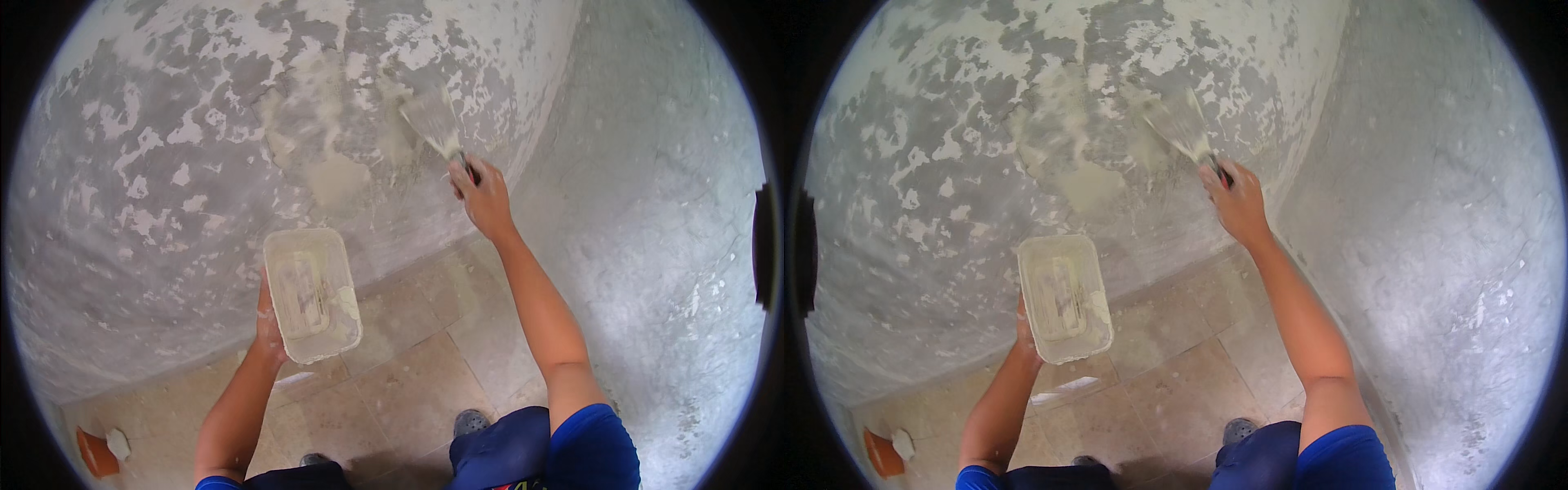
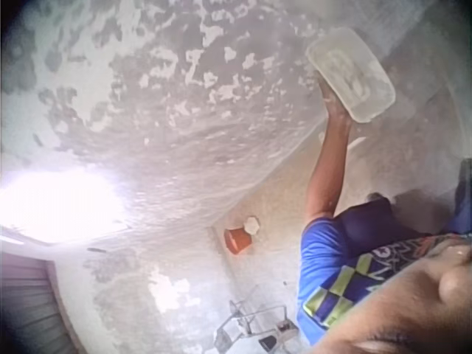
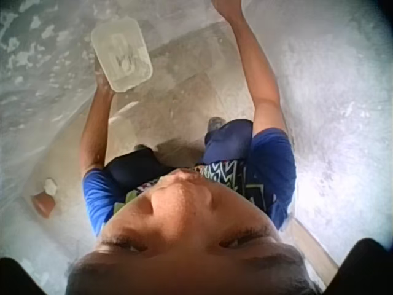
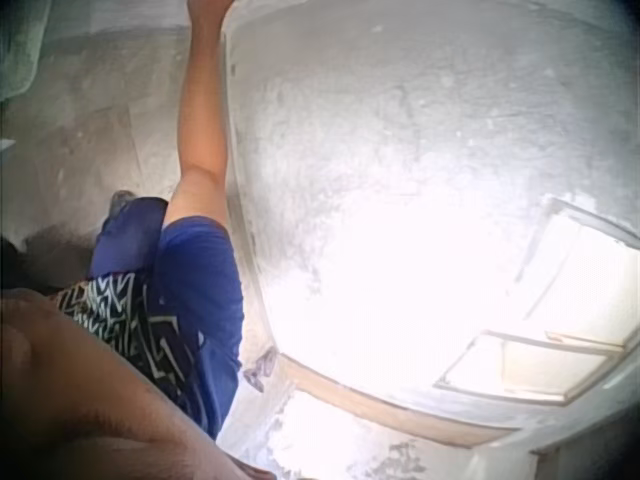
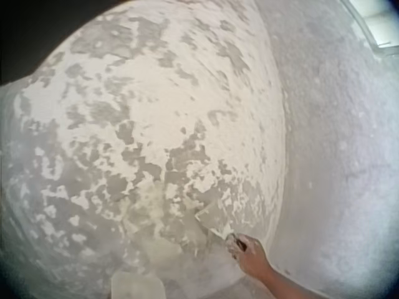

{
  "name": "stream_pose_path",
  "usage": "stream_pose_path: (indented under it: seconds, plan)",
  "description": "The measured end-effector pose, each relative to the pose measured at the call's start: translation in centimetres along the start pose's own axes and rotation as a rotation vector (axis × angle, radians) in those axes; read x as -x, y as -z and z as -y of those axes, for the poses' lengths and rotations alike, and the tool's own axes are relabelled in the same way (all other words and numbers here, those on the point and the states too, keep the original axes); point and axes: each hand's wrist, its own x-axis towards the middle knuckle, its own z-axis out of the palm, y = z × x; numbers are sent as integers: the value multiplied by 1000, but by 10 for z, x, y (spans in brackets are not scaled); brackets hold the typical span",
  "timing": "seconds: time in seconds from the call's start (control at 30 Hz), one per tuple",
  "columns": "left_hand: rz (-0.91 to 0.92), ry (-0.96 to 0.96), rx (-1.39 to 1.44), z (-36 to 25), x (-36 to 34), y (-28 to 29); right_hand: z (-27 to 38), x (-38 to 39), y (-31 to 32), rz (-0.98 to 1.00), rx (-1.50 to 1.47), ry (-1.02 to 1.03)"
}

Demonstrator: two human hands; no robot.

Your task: The person applies a white plaster compound to the ceiling and walls using a putty knife, scooping the material from a plastic container.

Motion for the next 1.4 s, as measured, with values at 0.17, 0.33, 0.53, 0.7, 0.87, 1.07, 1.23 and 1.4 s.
stream_pose_path:
  seconds: [0.17, 0.33, 0.53, 0.7, 0.87, 1.07, 1.23, 1.4]
  plan:
    - [-23, 1, 19, 9, -6, -4, 26, -25, -10, 95, -262, -229]
    - [-56, -96, -50, 14, -7, 20, -79, 22, -28, 105, -186, -317]
    - [-16, -74, 42, 14, -9, 46, -166, 102, -2, 80, 30, -391]
    - [-48, -83, 56, 9, -6, 32, -100, 74, -6, 19, -39, -163]
    - [-18, -126, -7, 12, -10, 24, 20, 8, -22, 19, -29, 29]
    - [-95, -85, 14, 11, -5, 46, -68, 5, -48, 213, 128, -89]
    - [-35, -76, 34, 13, -9, 39, -190, 101, -20, 280, 146, -430]
    - [-56, -91, 2, 5, -1, 34, -167, 112, -3, 271, 23, -536]
